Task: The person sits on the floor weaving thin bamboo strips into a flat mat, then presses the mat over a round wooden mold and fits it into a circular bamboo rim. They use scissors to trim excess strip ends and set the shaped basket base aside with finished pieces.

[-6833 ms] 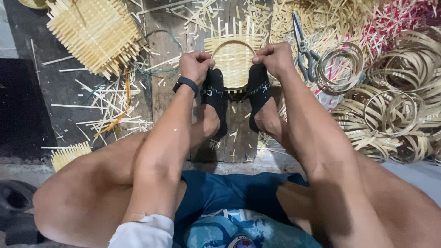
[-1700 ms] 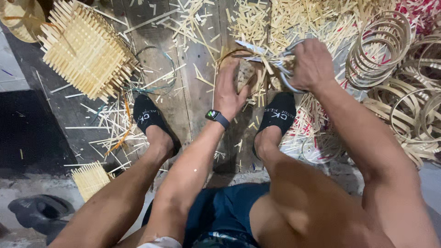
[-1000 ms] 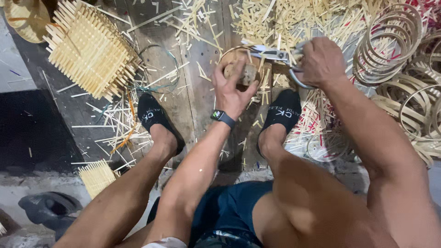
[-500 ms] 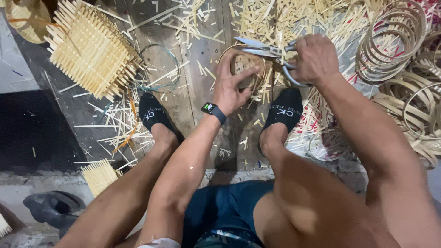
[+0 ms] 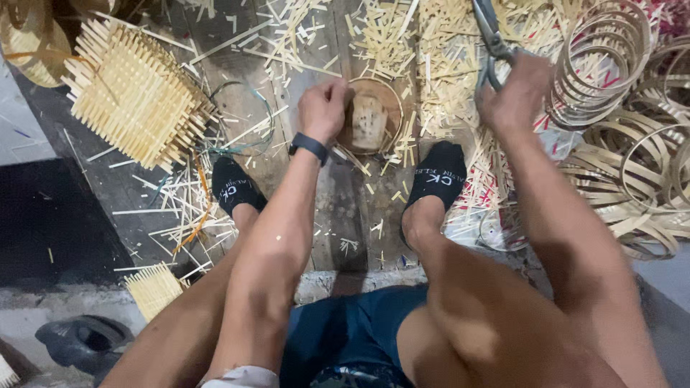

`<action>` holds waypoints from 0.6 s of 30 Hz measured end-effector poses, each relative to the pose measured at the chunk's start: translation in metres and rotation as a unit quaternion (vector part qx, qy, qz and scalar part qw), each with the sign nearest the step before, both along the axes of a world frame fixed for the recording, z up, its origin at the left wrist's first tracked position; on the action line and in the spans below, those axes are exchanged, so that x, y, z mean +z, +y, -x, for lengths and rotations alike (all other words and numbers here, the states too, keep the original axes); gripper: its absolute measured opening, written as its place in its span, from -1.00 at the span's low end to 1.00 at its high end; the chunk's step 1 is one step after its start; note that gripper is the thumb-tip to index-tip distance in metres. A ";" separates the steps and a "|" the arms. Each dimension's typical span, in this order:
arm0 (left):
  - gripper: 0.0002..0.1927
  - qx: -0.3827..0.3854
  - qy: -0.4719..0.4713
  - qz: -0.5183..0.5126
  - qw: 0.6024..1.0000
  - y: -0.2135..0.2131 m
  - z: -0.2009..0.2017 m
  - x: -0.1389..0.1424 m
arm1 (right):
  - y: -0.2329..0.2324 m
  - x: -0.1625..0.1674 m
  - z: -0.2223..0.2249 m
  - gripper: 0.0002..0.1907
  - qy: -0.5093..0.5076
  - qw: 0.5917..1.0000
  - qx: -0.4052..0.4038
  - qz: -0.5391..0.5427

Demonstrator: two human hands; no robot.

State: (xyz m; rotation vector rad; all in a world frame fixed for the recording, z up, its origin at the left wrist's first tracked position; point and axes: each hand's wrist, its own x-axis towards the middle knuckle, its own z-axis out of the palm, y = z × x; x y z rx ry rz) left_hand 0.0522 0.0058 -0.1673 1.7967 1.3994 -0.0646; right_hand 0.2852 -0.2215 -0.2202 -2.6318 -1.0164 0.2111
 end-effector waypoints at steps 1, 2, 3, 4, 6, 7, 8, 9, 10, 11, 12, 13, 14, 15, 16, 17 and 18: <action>-0.61 -0.005 0.025 0.003 1.000 0.001 -0.004 0.000 | 0.003 0.002 0.012 -0.50 0.052 0.997 0.017 -0.062; -0.64 -0.022 -0.032 0.037 0.999 0.001 -0.006 0.000 | 0.011 0.004 0.021 -0.52 0.217 0.975 0.012 -0.040; -0.67 -0.039 -0.087 0.072 0.993 0.001 -0.009 -0.001 | 0.018 0.006 0.032 -0.54 0.378 0.926 0.009 -0.018; -0.70 -0.057 -0.142 0.107 0.982 0.000 -0.011 -0.001 | 0.026 0.007 0.043 -0.59 0.427 0.903 0.036 -0.019; -0.73 -0.099 -0.175 0.089 0.976 -0.003 -0.013 -0.002 | 0.035 0.011 0.054 -0.69 0.502 0.864 0.030 -0.030; -0.74 -0.118 -0.191 0.081 0.971 -0.005 -0.014 -0.003 | 0.039 0.012 0.060 -0.75 0.529 0.848 -0.001 -0.040; -0.75 -0.115 -0.174 0.070 0.976 -0.006 -0.015 -0.003 | 0.042 0.012 0.063 -0.80 0.553 0.831 -0.031 -0.051; -0.75 -0.112 -0.158 0.058 0.979 -0.007 -0.017 -0.004 | 0.043 0.012 0.065 -0.81 0.550 0.832 -0.037 -0.055; -0.75 -0.109 -0.142 0.046 0.983 -0.008 -0.019 -0.006 | 0.043 0.011 0.066 -0.83 0.547 0.834 -0.043 -0.060; -0.76 -0.115 -0.147 0.019 0.982 -0.008 -0.020 -0.007 | 0.042 0.009 0.065 -0.84 0.544 0.835 -0.050 -0.064; -0.77 -0.121 -0.151 -0.006 0.981 -0.008 -0.019 -0.008 | 0.040 0.008 0.065 -0.82 0.561 0.822 -0.069 -0.071; -0.77 -0.128 -0.155 -0.032 0.979 -0.008 -0.018 -0.009 | 0.038 0.005 0.065 -0.81 0.577 0.808 -0.088 -0.079; -0.76 -0.076 -0.194 -0.103 0.973 -0.008 -0.014 -0.011 | 0.035 0.003 0.065 -0.79 0.593 0.793 -0.107 -0.085; -0.74 -0.025 -0.232 -0.176 0.956 -0.008 -0.008 -0.012 | 0.033 0.000 0.065 -0.79 0.593 0.790 -0.119 -0.100; -0.72 0.023 -0.273 -0.250 0.929 -0.007 -0.002 -0.013 | 0.030 -0.002 0.066 -0.79 0.590 0.788 -0.131 -0.117; -0.73 0.056 -0.215 -0.205 0.953 -0.011 0.006 -0.014 | 0.028 -0.005 0.067 -0.79 0.586 0.786 -0.143 -0.133; -0.73 0.088 -0.155 -0.159 0.971 -0.016 0.015 -0.015 | 0.027 -0.008 0.068 -0.78 0.572 0.794 -0.150 -0.139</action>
